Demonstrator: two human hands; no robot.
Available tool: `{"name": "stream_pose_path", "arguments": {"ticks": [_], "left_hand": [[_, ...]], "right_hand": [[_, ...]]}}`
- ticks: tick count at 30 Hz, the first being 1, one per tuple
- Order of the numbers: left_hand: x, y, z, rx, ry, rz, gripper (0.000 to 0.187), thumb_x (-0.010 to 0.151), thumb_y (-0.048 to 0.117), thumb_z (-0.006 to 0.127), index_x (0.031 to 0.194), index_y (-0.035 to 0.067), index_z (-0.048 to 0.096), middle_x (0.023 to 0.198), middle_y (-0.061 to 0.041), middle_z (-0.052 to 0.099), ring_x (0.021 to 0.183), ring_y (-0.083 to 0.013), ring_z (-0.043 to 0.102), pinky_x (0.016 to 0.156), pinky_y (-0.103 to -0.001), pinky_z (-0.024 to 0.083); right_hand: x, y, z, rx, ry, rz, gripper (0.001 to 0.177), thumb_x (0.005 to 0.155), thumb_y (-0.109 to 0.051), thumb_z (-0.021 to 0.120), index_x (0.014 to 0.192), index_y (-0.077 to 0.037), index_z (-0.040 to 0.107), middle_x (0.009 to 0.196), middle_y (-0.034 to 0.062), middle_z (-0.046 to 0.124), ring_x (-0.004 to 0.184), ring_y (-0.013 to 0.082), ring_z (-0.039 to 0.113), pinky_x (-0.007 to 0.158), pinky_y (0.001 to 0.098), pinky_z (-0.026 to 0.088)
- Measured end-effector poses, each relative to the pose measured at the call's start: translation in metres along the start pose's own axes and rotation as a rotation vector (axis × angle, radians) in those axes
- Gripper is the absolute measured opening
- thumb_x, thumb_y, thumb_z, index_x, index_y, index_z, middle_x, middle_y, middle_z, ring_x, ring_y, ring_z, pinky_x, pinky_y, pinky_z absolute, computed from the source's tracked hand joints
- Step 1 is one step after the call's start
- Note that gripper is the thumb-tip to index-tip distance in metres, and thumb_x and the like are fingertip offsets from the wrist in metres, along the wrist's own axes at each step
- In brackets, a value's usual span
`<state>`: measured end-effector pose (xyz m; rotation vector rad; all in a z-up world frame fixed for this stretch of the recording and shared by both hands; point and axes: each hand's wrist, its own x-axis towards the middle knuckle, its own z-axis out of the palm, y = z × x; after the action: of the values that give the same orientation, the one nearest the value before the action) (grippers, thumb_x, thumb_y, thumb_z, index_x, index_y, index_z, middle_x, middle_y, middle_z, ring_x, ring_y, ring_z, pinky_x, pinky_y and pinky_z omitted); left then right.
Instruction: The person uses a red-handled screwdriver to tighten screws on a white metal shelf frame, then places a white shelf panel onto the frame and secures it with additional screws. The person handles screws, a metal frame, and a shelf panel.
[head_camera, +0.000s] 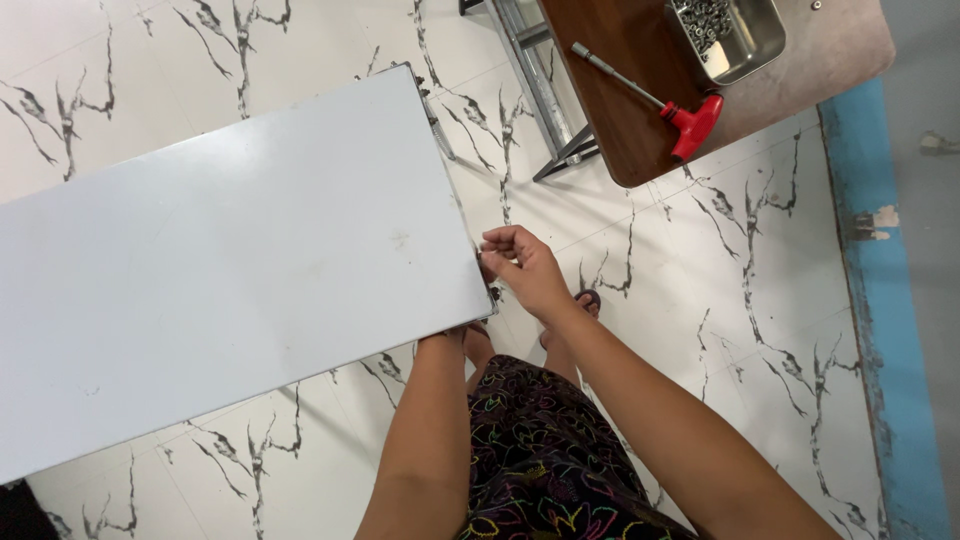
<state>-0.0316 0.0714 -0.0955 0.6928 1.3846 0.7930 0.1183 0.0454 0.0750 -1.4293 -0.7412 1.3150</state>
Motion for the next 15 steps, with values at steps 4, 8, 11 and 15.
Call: {"name": "stream_pose_path", "arguments": {"ticks": [4, 8, 11, 15], "left_hand": [[0.0, 0.0, 0.0, 0.003, 0.0, -0.003, 0.034, 0.102, 0.027, 0.062, 0.125, 0.002, 0.059, 0.117, -0.012, 0.06, 0.101, -0.0216, 0.055, 0.084, -0.034, 0.047], [0.001, -0.001, -0.001, 0.005, 0.004, -0.004, 0.034, 0.102, 0.027, 0.062, 0.124, 0.001, 0.059, 0.116, -0.012, 0.06, 0.1, -0.0215, 0.055, 0.083, -0.034, 0.047], [0.0, -0.002, 0.001, 0.002, 0.006, -0.004, 0.034, 0.102, 0.027, 0.062, 0.124, 0.001, 0.059, 0.115, -0.012, 0.06, 0.099, -0.0214, 0.055, 0.083, -0.034, 0.047], [0.0, -0.003, 0.001, 0.004, 0.006, -0.007, 0.033, 0.102, 0.027, 0.062, 0.123, 0.001, 0.06, 0.115, -0.012, 0.06, 0.099, -0.0213, 0.055, 0.082, -0.034, 0.047]], "right_hand": [[0.001, -0.004, 0.006, -0.233, 0.062, 0.183, 0.021, 0.105, -0.016, 0.066, 0.099, 0.003, 0.071, 0.079, 0.0057, 0.068, 0.069, 0.0109, 0.057, 0.066, 0.0269, 0.049], [-0.003, -0.012, 0.009, -0.296, 0.063, 0.119, 0.013, 0.099, -0.011, 0.066, 0.102, 0.001, 0.071, 0.084, 0.0048, 0.074, 0.074, 0.0088, 0.065, 0.071, 0.0246, 0.054], [-0.007, -0.015, 0.009, -0.277, 0.049, 0.058, 0.013, 0.096, -0.006, 0.064, 0.107, -0.001, 0.07, 0.091, 0.0048, 0.074, 0.08, 0.0081, 0.069, 0.074, 0.0239, 0.058], [-0.008, -0.011, 0.006, -0.197, 0.023, 0.016, 0.015, 0.094, 0.0, 0.064, 0.107, 0.001, 0.07, 0.095, 0.0069, 0.072, 0.082, 0.0096, 0.069, 0.075, 0.0258, 0.059]]}}
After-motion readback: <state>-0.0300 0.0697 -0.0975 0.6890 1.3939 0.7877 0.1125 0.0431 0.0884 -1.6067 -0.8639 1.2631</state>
